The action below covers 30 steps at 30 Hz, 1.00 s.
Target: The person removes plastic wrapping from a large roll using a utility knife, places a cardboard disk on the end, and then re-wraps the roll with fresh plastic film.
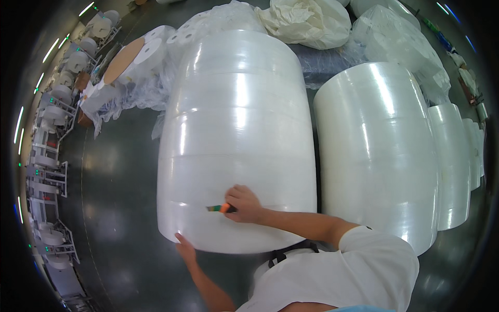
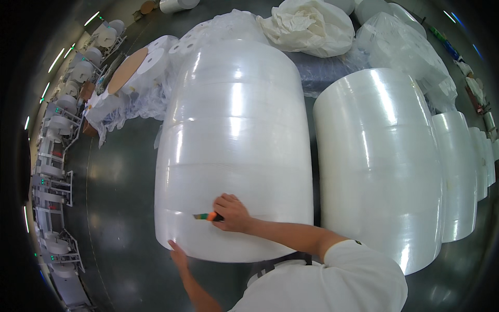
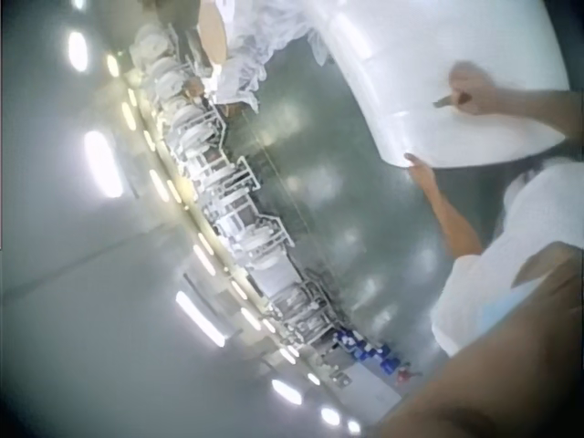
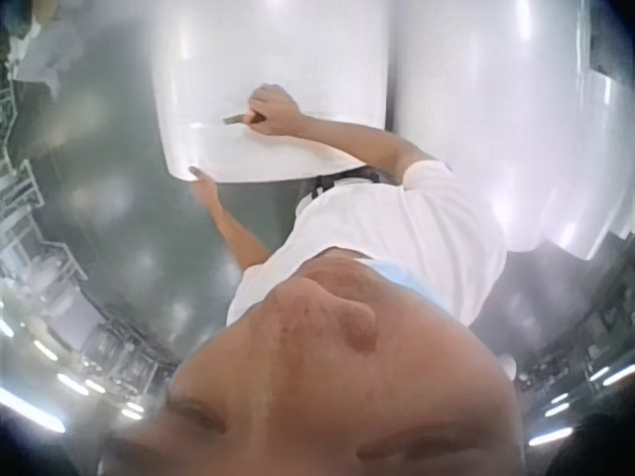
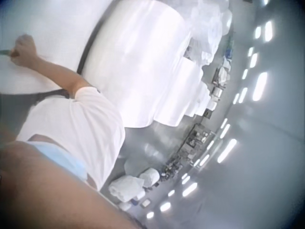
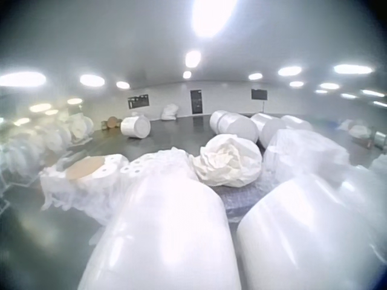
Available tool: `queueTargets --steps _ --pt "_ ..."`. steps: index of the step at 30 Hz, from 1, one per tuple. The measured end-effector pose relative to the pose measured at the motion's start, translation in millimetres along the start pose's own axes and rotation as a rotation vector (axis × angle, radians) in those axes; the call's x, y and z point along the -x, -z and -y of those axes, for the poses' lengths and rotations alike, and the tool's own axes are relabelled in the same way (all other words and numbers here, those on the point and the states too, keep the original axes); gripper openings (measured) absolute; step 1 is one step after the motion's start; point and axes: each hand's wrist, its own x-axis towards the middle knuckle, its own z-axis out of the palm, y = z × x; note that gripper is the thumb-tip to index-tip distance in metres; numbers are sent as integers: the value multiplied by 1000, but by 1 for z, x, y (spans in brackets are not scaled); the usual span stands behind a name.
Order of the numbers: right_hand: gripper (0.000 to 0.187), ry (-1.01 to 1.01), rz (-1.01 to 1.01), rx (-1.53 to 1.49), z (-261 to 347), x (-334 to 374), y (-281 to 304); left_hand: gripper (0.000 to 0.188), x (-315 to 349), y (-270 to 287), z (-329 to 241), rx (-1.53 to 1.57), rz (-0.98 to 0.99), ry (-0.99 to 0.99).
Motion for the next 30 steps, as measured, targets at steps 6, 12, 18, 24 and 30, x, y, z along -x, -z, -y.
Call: queueTargets --steps 6,12,18,24,30 --pt "30 64 -61 -160 43 -79 -99 109 -110 49 16 125 -108 155" --pt "21 74 -103 -579 50 -126 -123 107 -89 67 40 452 -287 260" --pt "20 -60 52 -538 -24 -79 -57 108 45 15 38 706 -71 527" --pt "25 -137 -63 -392 -149 -90 13 106 60 -3 -6 756 -108 640" --pt "19 -173 -108 -132 -275 -170 75 107 27 -15 -45 690 -187 685"
